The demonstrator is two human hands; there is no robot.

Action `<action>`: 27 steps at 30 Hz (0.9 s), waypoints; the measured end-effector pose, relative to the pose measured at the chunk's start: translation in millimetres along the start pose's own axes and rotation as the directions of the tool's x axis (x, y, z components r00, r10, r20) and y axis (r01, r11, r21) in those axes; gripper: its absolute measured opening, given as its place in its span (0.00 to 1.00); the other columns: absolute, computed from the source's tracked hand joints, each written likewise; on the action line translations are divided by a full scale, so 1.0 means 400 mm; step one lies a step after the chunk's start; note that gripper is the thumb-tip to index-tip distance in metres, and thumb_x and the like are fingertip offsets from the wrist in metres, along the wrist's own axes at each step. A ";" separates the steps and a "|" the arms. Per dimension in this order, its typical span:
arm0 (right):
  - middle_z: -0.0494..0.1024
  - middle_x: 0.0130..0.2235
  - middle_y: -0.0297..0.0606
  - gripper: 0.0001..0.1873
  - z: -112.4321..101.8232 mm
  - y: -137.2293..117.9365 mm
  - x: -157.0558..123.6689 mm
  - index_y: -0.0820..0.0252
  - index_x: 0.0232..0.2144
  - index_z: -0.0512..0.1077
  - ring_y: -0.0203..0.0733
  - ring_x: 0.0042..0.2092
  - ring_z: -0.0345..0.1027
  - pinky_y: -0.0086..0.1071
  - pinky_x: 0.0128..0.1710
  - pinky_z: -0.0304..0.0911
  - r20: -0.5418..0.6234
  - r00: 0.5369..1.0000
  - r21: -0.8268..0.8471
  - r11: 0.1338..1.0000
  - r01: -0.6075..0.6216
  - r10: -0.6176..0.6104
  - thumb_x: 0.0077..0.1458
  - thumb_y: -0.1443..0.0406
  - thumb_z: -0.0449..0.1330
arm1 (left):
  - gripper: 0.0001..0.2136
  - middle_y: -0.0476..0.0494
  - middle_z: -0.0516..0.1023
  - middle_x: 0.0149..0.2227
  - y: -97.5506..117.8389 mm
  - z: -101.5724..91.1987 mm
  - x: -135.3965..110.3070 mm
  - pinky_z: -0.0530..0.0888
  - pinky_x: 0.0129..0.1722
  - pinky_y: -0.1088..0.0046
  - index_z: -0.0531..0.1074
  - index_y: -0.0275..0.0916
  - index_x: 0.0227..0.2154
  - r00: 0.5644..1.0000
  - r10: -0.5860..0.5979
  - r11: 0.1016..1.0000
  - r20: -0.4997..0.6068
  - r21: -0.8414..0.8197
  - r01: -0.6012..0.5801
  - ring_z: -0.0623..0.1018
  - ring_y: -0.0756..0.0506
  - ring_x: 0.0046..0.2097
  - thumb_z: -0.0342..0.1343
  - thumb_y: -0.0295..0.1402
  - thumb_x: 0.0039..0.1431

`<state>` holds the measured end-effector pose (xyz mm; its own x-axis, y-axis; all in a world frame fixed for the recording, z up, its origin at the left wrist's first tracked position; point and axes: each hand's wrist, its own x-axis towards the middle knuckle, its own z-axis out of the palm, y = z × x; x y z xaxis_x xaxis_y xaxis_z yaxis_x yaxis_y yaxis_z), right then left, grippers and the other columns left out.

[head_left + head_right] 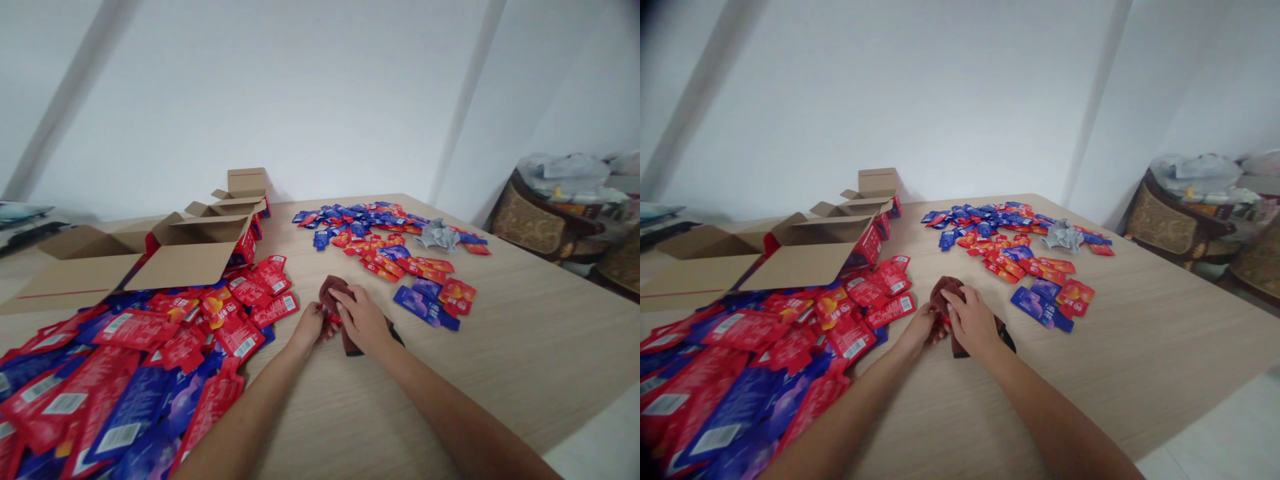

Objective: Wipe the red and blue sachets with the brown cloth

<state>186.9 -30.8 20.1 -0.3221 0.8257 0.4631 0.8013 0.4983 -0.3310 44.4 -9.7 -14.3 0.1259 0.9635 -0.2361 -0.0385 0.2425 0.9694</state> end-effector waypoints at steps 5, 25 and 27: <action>0.64 0.47 0.46 0.21 0.037 -0.040 -0.004 0.52 0.55 0.60 0.48 0.48 0.57 0.38 0.44 0.59 0.240 0.969 -0.203 0.979 -0.015 0.064 0.59 0.64 0.46 | 0.05 0.47 0.73 0.18 -0.015 0.022 -0.004 0.65 0.16 0.77 0.67 0.35 0.30 0.999 0.022 0.998 -0.049 -0.060 -0.025 0.71 0.49 0.16 0.49 0.30 0.50; 0.65 0.46 0.44 0.20 0.027 0.082 0.002 0.50 0.52 0.65 0.44 0.43 0.62 0.33 0.39 0.58 0.146 0.957 -0.338 0.922 -0.191 0.251 0.59 0.63 0.45 | 0.10 0.50 0.73 0.25 0.137 -0.338 0.015 0.72 0.42 0.70 0.55 0.38 0.22 0.568 0.181 0.618 -0.803 -0.357 -0.700 0.78 0.49 0.37 0.47 0.17 0.50; 0.65 0.46 0.44 0.20 0.027 0.084 0.002 0.50 0.52 0.65 0.44 0.44 0.62 0.33 0.40 0.58 0.142 0.960 -0.327 0.927 -0.184 0.241 0.59 0.63 0.45 | 0.11 0.51 0.72 0.25 0.147 -0.362 0.018 0.72 0.43 0.72 0.56 0.38 0.23 0.540 0.115 0.576 -0.834 -0.387 -0.720 0.77 0.51 0.39 0.46 0.15 0.51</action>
<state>208.1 -10.5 0.5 -0.1880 0.9504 0.2477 0.9669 0.2234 -0.1234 -100.7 28.0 31.1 -0.7628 0.6426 -0.0725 -0.4966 -0.5103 0.7021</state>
